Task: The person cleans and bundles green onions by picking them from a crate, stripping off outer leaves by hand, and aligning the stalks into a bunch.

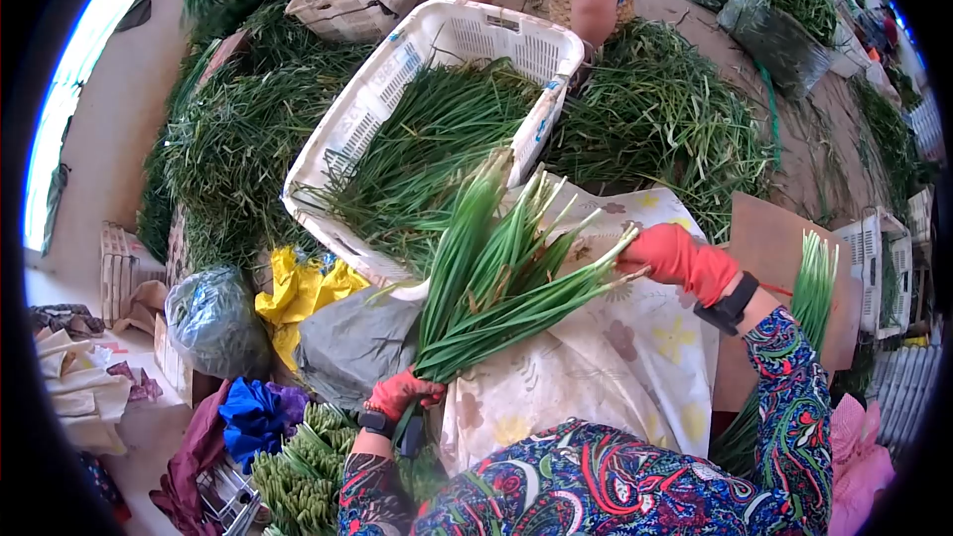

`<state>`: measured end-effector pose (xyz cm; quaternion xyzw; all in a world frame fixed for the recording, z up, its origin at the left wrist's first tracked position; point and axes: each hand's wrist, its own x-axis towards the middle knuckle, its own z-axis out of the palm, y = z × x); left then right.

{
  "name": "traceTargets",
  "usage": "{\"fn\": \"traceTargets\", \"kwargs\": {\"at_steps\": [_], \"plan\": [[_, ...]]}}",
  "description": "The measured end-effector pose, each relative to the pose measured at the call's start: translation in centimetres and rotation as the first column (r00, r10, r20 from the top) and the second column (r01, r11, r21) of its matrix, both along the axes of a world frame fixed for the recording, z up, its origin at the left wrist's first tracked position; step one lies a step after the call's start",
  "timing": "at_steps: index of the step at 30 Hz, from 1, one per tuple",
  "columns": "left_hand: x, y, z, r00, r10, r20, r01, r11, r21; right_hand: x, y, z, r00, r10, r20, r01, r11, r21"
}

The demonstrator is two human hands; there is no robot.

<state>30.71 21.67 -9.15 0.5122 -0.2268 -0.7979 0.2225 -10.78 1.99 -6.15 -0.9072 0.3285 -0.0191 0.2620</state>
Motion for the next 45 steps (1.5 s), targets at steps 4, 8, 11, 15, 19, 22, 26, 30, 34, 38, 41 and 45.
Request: {"fn": "traceTargets", "kwargs": {"at_steps": [4, 8, 11, 15, 19, 22, 26, 30, 34, 38, 41, 45], "plan": [[0.7, 0.3, -2.0, 0.999, -0.045, -0.019, 0.045, 0.999, 0.004, -0.9, -0.3, 1.7, 0.991, 0.071, -0.115, -0.088, 0.985, -0.148], [0.4, 0.1, -1.2, 0.997, 0.005, -0.077, -0.001, 0.999, 0.045, -3.5, -1.7, 2.8, 0.991, 0.010, -0.130, -0.058, 0.926, -0.372], [0.9, 0.3, -0.3, 0.993, 0.029, 0.117, -0.024, 0.999, -0.040, -11.8, -5.7, 3.3, 0.881, -0.397, 0.258, 0.468, 0.814, -0.345], [0.7, -0.3, 1.2, 0.992, 0.060, 0.111, -0.058, 0.998, -0.019, -5.8, -4.7, 7.3, 0.582, -0.751, -0.313, 0.810, 0.568, 0.144], [0.1, -0.2, 1.3, 0.981, 0.002, 0.192, 0.007, 0.999, -0.050, 6.5, 3.2, 3.4, 0.860, -0.454, 0.233, 0.432, 0.891, 0.142], [0.5, 0.4, 2.2, 0.970, -0.002, 0.244, 0.013, 0.999, -0.045, 13.4, 6.2, 1.4, 0.811, -0.542, 0.221, 0.453, 0.820, 0.350], [0.1, 0.1, 3.0, 0.970, 0.003, 0.243, 0.007, 0.999, -0.038, 16.6, 8.1, -1.7, 0.801, -0.456, 0.388, 0.210, 0.821, 0.530], [-0.3, -0.7, 2.8, 0.965, -0.051, 0.257, 0.066, 0.996, -0.052, 16.4, 8.7, 3.8, 0.920, -0.287, 0.267, -0.130, 0.419, 0.899], [-0.1, -0.8, 2.7, 0.962, -0.073, 0.263, 0.086, 0.996, -0.037, 11.0, 5.7, 12.3, 0.897, -0.410, 0.162, -0.125, 0.115, 0.985], [0.0, -0.7, 2.4, 0.964, -0.069, 0.258, 0.078, 0.997, -0.024, 3.4, 1.0, 7.7, 0.316, -0.841, 0.439, -0.088, 0.434, 0.896], [-0.1, -1.0, 2.0, 0.991, -0.040, 0.129, 0.043, 0.999, -0.021, 4.9, 0.3, 2.5, 0.518, -0.836, 0.184, 0.322, 0.390, 0.863], [-0.7, -1.1, 3.0, 0.980, -0.019, 0.200, 0.024, 0.999, -0.022, 10.4, 3.1, -2.3, 0.631, -0.776, -0.021, 0.238, 0.167, 0.957]]}}
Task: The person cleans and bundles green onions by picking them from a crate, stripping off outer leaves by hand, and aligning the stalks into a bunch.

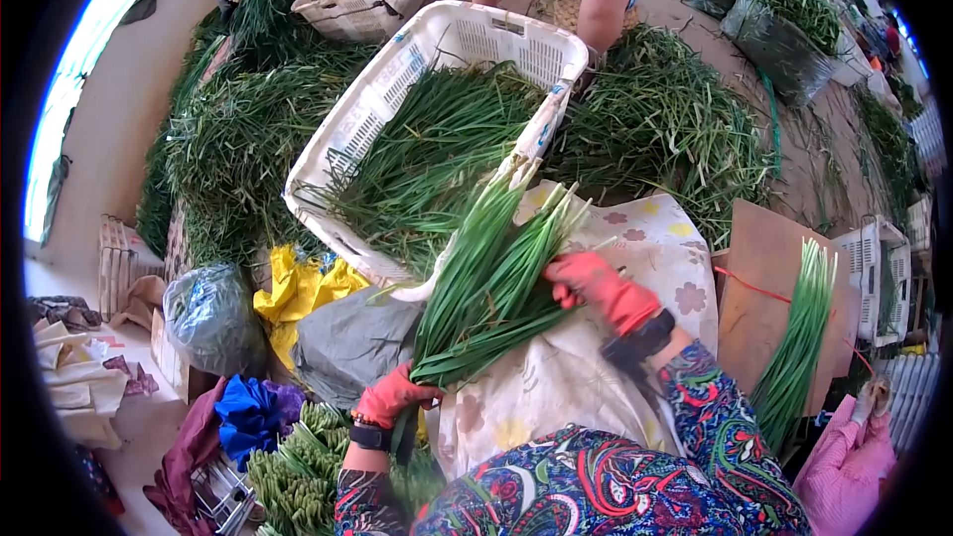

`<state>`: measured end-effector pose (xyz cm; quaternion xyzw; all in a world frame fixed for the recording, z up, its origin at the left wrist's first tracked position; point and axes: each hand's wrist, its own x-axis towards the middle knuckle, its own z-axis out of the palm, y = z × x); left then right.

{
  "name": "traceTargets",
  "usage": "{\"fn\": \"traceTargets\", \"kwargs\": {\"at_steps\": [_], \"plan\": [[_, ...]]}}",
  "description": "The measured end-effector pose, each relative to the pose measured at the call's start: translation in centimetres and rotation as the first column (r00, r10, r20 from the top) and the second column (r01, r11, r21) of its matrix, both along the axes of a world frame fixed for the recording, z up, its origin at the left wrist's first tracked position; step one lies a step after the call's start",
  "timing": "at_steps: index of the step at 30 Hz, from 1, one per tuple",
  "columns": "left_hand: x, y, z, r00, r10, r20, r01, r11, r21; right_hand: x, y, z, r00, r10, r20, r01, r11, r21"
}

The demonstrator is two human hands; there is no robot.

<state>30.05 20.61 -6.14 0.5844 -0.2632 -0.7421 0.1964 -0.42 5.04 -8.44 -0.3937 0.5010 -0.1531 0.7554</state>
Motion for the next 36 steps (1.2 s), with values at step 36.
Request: {"fn": "traceTargets", "kwargs": {"at_steps": [36], "plan": [[-0.2, -5.9, 9.2, 0.392, -0.247, 0.886, 0.776, 0.606, -0.174, 4.2, -3.3, 0.2, 0.980, 0.198, 0.035, -0.111, 0.677, -0.728]]}}
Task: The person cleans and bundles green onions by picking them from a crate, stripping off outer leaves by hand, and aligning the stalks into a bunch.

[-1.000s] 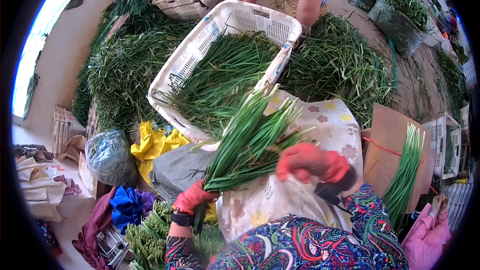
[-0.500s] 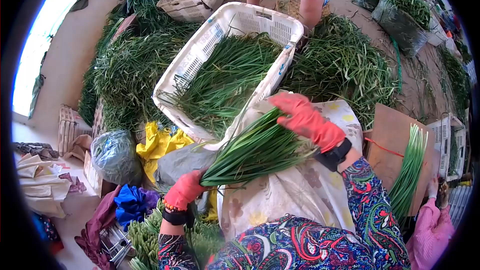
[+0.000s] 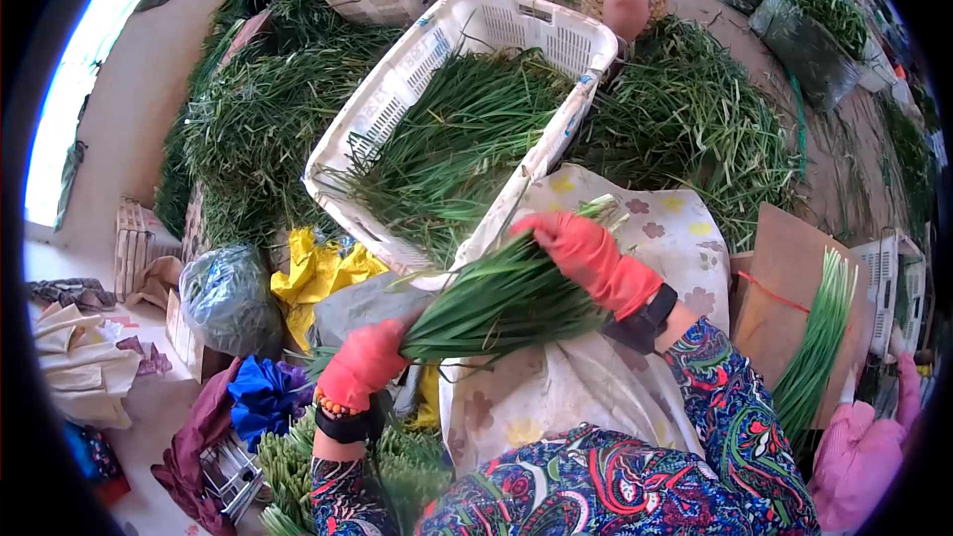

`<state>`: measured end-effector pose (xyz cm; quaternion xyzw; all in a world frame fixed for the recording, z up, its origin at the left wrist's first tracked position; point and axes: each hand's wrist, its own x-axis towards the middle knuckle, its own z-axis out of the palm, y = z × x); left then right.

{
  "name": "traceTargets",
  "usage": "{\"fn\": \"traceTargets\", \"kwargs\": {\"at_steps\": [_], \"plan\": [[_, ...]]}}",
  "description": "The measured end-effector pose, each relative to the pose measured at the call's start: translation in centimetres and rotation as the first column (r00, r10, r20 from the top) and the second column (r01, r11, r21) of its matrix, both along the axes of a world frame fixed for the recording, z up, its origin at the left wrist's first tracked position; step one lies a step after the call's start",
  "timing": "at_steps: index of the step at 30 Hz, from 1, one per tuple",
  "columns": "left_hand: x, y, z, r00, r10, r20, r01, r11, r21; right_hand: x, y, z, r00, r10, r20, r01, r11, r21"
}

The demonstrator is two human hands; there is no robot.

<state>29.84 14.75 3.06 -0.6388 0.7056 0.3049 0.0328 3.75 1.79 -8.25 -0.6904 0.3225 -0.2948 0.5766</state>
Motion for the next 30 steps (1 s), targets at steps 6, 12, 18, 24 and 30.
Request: {"fn": "traceTargets", "kwargs": {"at_steps": [6, 12, 18, 24, 30], "plan": [[-0.5, -1.1, 1.6, 0.990, -0.050, -0.131, 0.040, 0.996, -0.082, -6.3, -5.8, 0.8, 0.776, -0.618, 0.129, 0.555, 0.765, 0.326], [0.9, 0.2, -1.1, 0.989, 0.051, -0.141, -0.051, 0.999, 0.004, -21.1, -10.5, 1.6, 0.618, -0.786, 0.013, 0.770, 0.608, 0.190], [0.7, 0.0, -1.0, 0.975, 0.114, -0.191, -0.098, 0.991, 0.090, -14.2, -4.2, 3.5, 0.899, -0.421, -0.122, 0.387, 0.893, -0.227], [0.1, -0.3, 0.1, 0.989, 0.076, -0.129, -0.065, 0.994, 0.088, -1.3, 3.5, 1.6, 0.918, -0.238, -0.318, -0.023, 0.767, -0.641], [0.2, -0.1, 0.0, 0.975, 0.084, -0.205, -0.075, 0.996, 0.055, 0.7, 1.8, 1.2, 0.997, 0.010, -0.082, -0.033, 0.957, -0.289]]}}
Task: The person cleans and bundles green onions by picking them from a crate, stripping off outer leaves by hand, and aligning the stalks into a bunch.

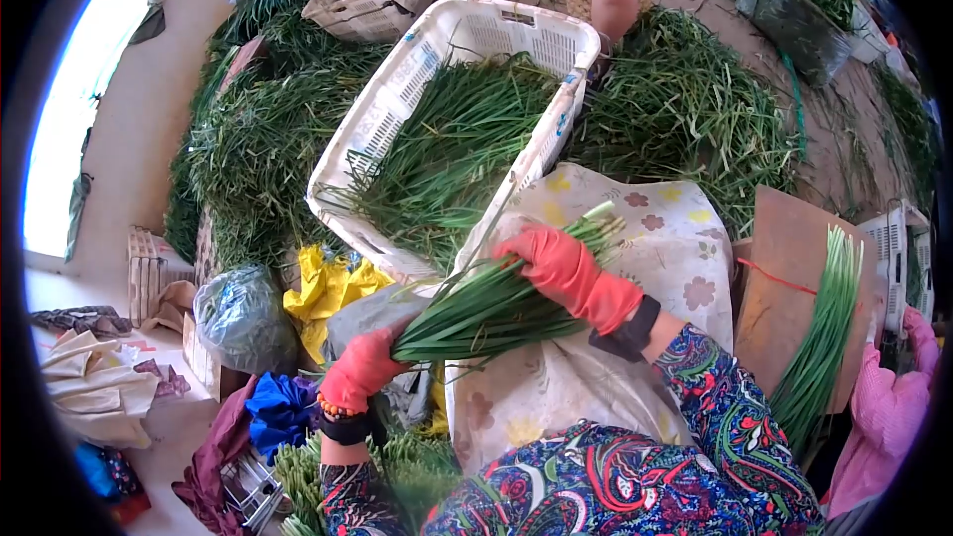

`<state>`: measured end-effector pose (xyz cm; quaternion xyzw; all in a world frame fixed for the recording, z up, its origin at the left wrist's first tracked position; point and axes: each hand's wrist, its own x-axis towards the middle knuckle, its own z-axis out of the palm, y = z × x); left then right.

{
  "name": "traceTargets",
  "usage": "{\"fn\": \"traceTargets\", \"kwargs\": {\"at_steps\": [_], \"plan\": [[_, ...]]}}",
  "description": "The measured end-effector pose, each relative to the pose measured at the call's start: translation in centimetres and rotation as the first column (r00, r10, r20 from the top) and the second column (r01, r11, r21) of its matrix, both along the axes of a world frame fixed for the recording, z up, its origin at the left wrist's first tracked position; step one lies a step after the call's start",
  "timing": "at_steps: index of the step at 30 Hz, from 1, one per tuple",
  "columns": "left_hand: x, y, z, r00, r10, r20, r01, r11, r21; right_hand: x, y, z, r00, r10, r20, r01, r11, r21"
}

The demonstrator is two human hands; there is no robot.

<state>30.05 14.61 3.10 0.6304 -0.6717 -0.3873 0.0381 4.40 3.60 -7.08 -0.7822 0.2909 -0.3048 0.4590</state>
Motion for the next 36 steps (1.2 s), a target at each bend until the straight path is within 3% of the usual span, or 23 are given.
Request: {"fn": "traceTargets", "kwargs": {"at_steps": [1, 3, 4, 5, 6, 8, 10, 12, 13, 15, 17, 18, 19, 20, 22, 23, 24, 26, 27, 29, 32, 33, 36], "plan": [[-0.1, 0.0, 0.1, 1.000, 0.006, -0.008, -0.006, 1.000, -0.007, 0.4, -0.1, -0.9, 0.970, -0.145, 0.194, 0.188, 0.956, -0.226], [0.0, -0.2, -0.1, 1.000, 0.000, 0.005, 0.000, 1.000, -0.020, -0.2, -0.8, -0.7, 0.939, -0.282, 0.195, 0.247, 0.951, 0.185], [0.4, -0.1, -0.4, 1.000, -0.012, 0.027, 0.012, 1.000, -0.024, -0.6, -1.6, -0.4, 0.920, -0.350, 0.176, 0.264, 0.886, 0.382], [0.7, 0.0, -0.7, 0.998, -0.022, 0.050, 0.024, 0.999, -0.028, -1.4, -2.9, -0.3, 0.833, -0.483, 0.271, 0.292, 0.799, 0.525], [0.8, -0.1, -0.9, 0.999, -0.031, 0.027, 0.031, 0.999, -0.008, -2.4, -4.4, -0.3, 0.715, -0.612, 0.337, 0.285, 0.696, 0.659], [1.0, -0.2, -1.1, 0.998, -0.054, -0.014, 0.055, 0.998, 0.038, -5.0, -6.6, 0.7, 0.625, -0.722, 0.298, 0.294, 0.570, 0.767], [1.6, 0.3, -2.0, 0.999, -0.036, -0.014, 0.036, 0.999, 0.017, -8.2, -8.5, 0.3, 0.597, -0.775, 0.206, 0.369, 0.493, 0.787], [2.3, 0.8, -3.1, 1.000, -0.004, -0.025, 0.004, 1.000, 0.030, -11.6, -10.6, -0.7, 0.464, -0.868, 0.176, 0.418, 0.390, 0.820], [2.1, 1.0, -3.1, 0.998, 0.065, 0.006, -0.065, 0.994, 0.083, -13.7, -11.4, -1.0, 0.458, -0.874, 0.163, 0.428, 0.377, 0.821], [3.6, 2.3, -5.6, 0.987, 0.137, -0.078, -0.129, 0.986, 0.101, -17.0, -12.4, -0.2, 0.292, -0.929, 0.229, 0.511, 0.354, 0.783], [2.9, 2.3, -5.3, 0.966, 0.188, -0.175, -0.161, 0.974, 0.156, -21.7, -13.5, -1.1, 0.332, -0.942, 0.052, 0.708, 0.285, 0.646], [3.3, 2.5, -5.9, 0.958, 0.216, -0.187, -0.179, 0.965, 0.194, -24.9, -14.0, -3.2, 0.466, -0.883, -0.052, 0.759, 0.369, 0.537], [4.1, 3.1, -7.0, 0.949, 0.245, -0.198, -0.198, 0.953, 0.231, -27.0, -14.5, -5.6, 0.469, -0.813, -0.345, 0.883, 0.429, 0.189], [4.5, 3.2, -7.6, 0.939, 0.274, -0.209, -0.215, 0.940, 0.265, -28.0, -14.9, -6.9, 0.335, -0.728, -0.598, 0.834, 0.525, -0.171], [4.0, 3.1, -7.0, 0.948, 0.258, -0.186, -0.211, 0.948, 0.239, -23.0, -11.0, -2.2, 0.338, -0.714, -0.613, 0.710, 0.621, -0.332], [3.7, 3.0, -6.7, 0.952, 0.251, -0.174, -0.210, 0.951, 0.228, -20.8, -10.1, -2.3, 0.644, -0.624, -0.443, 0.663, 0.744, -0.085], [3.5, 3.0, -6.4, 0.962, 0.232, -0.140, -0.200, 0.957, 0.211, -18.6, -9.4, -2.5, 0.853, -0.490, -0.180, 0.514, 0.847, 0.131], [3.2, 2.6, -5.8, 0.980, 0.188, -0.068, -0.174, 0.969, 0.177, -12.9, -8.0, 3.0, 0.834, -0.148, -0.531, 0.103, 0.988, -0.115], [2.7, 2.3, -5.2, 0.982, 0.177, -0.059, -0.165, 0.973, 0.161, -10.9, -6.7, 1.9, 0.885, -0.146, -0.441, 0.141, 0.989, -0.045], [1.8, 2.1, -4.0, 0.986, 0.160, -0.044, -0.153, 0.980, 0.129, -7.7, -6.6, -3.5, 0.908, -0.195, -0.371, 0.176, 0.981, -0.085], [1.8, 2.4, -4.3, 0.970, 0.177, -0.167, -0.162, 0.982, 0.097, -6.5, -7.5, -2.8, 0.943, 0.113, -0.314, 0.036, 0.901, 0.431], [3.0, 3.1, -6.0, 0.976, 0.183, -0.116, -0.170, 0.979, 0.114, -6.4, -7.1, -4.4, 0.969, -0.059, -0.238, 0.099, 0.982, 0.161], [3.0, 3.8, -6.5, 0.952, 0.236, -0.194, -0.218, 0.970, 0.111, -8.5, -8.4, -5.3, 0.958, -0.275, 0.085, 0.211, 0.872, 0.441]]}}
